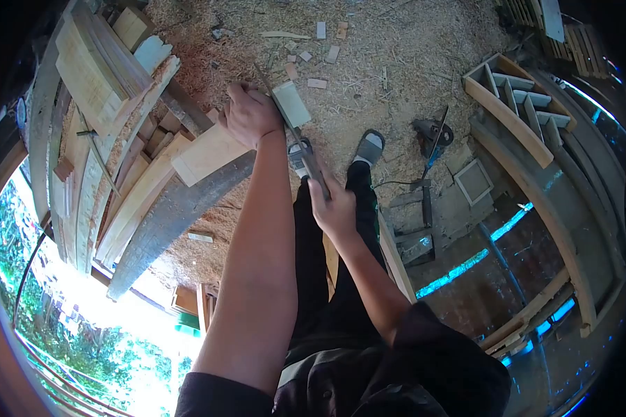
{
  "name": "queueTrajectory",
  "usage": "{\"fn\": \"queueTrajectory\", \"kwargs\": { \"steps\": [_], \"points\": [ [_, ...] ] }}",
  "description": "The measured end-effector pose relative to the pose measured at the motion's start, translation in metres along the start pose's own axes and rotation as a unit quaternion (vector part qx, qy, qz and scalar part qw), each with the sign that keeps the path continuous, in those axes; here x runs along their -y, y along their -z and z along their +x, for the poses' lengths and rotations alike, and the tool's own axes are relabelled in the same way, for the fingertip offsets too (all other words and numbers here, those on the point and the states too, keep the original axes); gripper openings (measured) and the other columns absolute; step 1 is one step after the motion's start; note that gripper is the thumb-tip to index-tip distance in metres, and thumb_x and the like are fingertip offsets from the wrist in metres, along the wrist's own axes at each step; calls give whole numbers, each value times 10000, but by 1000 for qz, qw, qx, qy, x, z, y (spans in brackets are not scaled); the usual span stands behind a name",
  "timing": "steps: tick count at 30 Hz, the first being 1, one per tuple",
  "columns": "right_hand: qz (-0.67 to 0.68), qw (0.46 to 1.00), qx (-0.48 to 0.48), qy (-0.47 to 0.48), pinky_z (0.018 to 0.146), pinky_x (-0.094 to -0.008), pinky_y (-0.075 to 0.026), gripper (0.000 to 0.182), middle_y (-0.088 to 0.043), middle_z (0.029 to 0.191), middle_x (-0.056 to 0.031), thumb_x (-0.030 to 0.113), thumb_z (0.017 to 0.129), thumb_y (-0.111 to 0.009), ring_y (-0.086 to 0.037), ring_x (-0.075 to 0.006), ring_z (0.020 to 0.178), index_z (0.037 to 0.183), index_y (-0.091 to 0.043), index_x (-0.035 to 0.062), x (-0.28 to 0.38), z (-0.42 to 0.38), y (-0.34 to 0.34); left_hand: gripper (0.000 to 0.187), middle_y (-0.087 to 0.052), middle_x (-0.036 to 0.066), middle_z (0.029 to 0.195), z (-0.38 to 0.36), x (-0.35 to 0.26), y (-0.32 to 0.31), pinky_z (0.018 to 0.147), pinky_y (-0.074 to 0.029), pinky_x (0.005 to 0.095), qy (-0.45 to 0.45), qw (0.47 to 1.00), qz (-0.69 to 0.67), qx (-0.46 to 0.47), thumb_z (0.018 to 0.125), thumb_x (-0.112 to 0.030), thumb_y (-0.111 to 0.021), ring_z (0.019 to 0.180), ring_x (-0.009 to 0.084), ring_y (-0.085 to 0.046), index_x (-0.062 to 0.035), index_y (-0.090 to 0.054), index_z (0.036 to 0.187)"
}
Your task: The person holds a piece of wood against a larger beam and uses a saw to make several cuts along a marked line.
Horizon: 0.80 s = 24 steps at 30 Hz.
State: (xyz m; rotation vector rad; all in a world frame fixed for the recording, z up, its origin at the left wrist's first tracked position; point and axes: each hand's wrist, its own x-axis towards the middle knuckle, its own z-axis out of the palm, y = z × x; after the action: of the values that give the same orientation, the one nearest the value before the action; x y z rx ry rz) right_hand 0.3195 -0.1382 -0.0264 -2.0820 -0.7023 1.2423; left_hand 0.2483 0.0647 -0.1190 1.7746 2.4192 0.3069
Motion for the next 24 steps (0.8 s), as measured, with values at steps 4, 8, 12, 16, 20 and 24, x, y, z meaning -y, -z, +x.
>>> {"fn": "queueTrajectory", "kwargs": {
  "steps": [4, 8, 12, 16, 20, 24],
  "points": [
    [-10, 992, -60, 107, 568, -370, -531, 501, -693, 747, -213, 260, 1033, -686, -740, -270, 610, 1512, -614, 131, -42, -44, 12, 114, -765, 61, 829, 3, 0, -1, 1014, -439, 459, 7, 1000, -2, 6, 944, -213, -569, 861, 296, -712, -176, -671, 980],
    [-42, 998, -25, 38, 593, -384, -556, 511, -747, 836, -185, 245, 1024, -691, -743, -293, 639, 1521, -615, 150, -2, 1, -6, 125, -770, 60, 845, 0, 1, -1, 1026, -437, 464, 15, 1000, 8, 12, 947, -223, -574, 873, 293, -716, -177, -678, 1000],
    [8, 999, -8, 34, 612, -391, -569, 514, -753, 854, -181, 247, 1009, -705, -743, -321, 656, 1508, -629, 151, 13, 15, -7, 138, -772, 65, 854, 0, 5, -7, 1039, -438, 472, 2, 1000, 4, -3, 954, -229, -573, 882, 291, -721, -172, -683, 1016],
    [-45, 997, -33, 44, 597, -412, -561, 508, -721, 779, -195, 252, 998, -711, -719, -353, 624, 1488, -643, 137, -27, -44, 18, 150, -772, 82, 861, 1, 4, -6, 1039, -448, 488, 6, 1000, 0, 1, 960, -230, -566, 889, 302, -723, -163, -686, 1021],
    [-45, 993, -62, 92, 608, -428, -567, 500, -730, 806, -209, 248, 1003, -696, -734, -380, 669, 1484, -642, 123, -6, -9, 0, 138, -766, 108, 839, 0, 11, -12, 936, -465, 481, -11, 1000, -3, -26, 968, -235, -540, 822, 344, -720, -152, -648, 991],
    [-24, 999, -12, 36, 604, -425, -566, 493, -731, 802, -216, 252, 1015, -684, -746, -378, 683, 1482, -639, 103, 16, 17, -11, 138, -765, 110, 835, -2, 6, -6, 942, -468, 473, 6, 1000, -7, -17, 962, -232, -538, 815, 348, -720, -153, -650, 977]
  ]
}}
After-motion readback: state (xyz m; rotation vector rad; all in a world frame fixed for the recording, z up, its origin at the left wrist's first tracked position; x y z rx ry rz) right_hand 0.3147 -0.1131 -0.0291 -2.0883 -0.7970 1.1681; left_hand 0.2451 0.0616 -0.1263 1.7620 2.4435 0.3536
